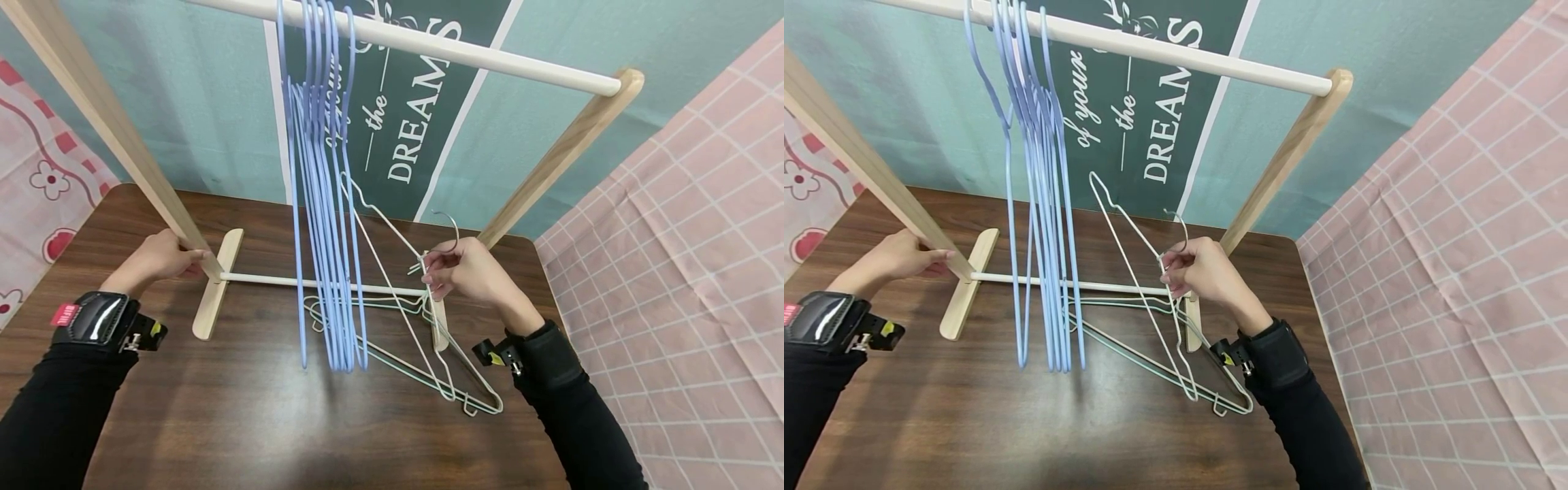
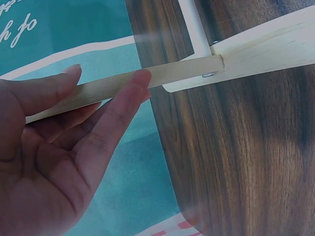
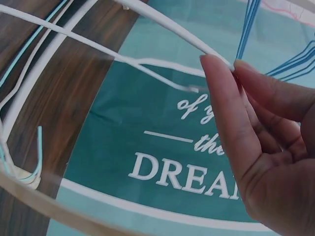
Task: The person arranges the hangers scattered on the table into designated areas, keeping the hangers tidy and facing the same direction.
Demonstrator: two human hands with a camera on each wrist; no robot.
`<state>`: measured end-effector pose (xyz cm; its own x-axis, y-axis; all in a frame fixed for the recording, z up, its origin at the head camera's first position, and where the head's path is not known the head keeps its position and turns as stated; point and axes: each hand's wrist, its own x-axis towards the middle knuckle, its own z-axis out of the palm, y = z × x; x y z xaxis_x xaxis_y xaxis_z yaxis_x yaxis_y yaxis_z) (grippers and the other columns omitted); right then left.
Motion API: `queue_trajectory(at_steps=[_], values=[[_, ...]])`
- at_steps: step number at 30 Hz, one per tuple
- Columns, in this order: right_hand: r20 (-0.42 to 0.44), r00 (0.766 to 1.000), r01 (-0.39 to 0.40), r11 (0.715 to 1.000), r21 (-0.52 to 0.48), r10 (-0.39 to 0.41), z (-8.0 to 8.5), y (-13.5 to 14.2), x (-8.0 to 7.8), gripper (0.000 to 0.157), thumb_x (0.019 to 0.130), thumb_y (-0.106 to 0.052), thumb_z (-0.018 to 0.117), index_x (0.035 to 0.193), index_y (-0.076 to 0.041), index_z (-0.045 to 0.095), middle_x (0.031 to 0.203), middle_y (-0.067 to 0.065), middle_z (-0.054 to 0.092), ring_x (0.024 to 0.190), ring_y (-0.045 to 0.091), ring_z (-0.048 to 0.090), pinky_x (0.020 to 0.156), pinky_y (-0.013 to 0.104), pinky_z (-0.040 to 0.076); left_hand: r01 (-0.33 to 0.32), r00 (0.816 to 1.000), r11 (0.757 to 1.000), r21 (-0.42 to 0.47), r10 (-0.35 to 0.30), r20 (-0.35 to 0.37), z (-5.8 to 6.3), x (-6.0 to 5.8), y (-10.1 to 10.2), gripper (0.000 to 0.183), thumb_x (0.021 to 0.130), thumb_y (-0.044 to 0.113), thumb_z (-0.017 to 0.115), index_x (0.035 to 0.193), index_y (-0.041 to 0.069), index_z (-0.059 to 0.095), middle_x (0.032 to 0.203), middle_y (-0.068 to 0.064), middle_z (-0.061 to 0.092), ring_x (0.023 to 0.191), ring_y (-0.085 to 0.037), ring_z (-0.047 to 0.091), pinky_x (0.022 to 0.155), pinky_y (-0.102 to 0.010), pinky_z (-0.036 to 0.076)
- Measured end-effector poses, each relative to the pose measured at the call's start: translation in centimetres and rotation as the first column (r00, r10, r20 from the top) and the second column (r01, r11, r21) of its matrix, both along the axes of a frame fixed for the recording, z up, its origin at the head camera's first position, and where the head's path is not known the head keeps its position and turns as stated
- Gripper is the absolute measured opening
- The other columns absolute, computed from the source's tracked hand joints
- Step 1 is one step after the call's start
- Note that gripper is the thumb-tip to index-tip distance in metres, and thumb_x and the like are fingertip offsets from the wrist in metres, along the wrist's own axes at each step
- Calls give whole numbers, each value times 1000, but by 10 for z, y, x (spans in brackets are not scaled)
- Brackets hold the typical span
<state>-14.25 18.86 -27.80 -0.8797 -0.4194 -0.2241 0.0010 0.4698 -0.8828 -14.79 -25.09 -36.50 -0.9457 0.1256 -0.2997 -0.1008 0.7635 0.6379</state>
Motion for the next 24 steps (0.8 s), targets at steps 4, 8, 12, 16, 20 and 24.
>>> queue_trajectory(at_steps=[4, 8, 12, 16, 20, 24], values=[[-5, 999, 38, 999, -25, -38, 11, -8, -1, 16, 81, 14, 58, 97, 16, 57, 74, 16, 59, 59, 21, 64, 60, 40, 55, -1, 1000, 1000, 2, 1, 1, 0, 0, -1, 42, 94, 15, 49, 104, -25, 51, 73, -21, 66, 65, -25, 67, 57, -35, 53], [-21, 996, 82, 995, -60, -83, 23, -15, -2, 17, 81, 15, 59, 98, 17, 56, 74, 15, 59, 61, 22, 64, 60, 39, 55, -7, 1000, 1000, 5, 7, 2, -1, -1, -1, 42, 94, 16, 49, 104, -25, 50, 73, -21, 66, 66, -25, 67, 57, -34, 53], [-50, 991, 120, 988, -93, -125, 35, -21, -4, 18, 80, 16, 59, 97, 16, 56, 72, 14, 60, 59, 19, 63, 60, 39, 55, -4, 1000, 1000, 4, 4, -1, -1, -1, -2, 42, 94, 16, 50, 104, -25, 50, 73, -21, 66, 65, -24, 67, 58, -35, 53], [-60, 988, 136, 985, -108, -143, 48, -27, -4, 18, 79, 15, 60, 97, 16, 55, 71, 13, 60, 59, 20, 64, 61, 38, 55, -2, 1000, 1000, 11, 2, -1, -1, -1, -2, 42, 94, 16, 50, 104, -25, 50, 73, -21, 66, 65, -24, 67, 57, -34, 53], [-49, 988, 138, 983, -118, -145, 60, -32, -4, 19, 80, 15, 60, 97, 17, 54, 71, 14, 60, 59, 21, 64, 61, 40, 55, -4, 1000, 1000, 16, 4, 1, -1, -1, -2, 41, 94, 16, 50, 103, -25, 51, 73, -21, 66, 67, -26, 67, 57, -34, 53], [-50, 988, 137, 985, -108, -143, 69, -37, -3, 18, 80, 14, 61, 97, 17, 54, 71, 14, 59, 57, 23, 64, 61, 41, 55, -4, 1000, 1000, 21, 4, -2, -1, -1, -1, 41, 94, 16, 50, 103, -24, 51, 71, -19, 66, 69, -29, 66, 59, -36, 53]])
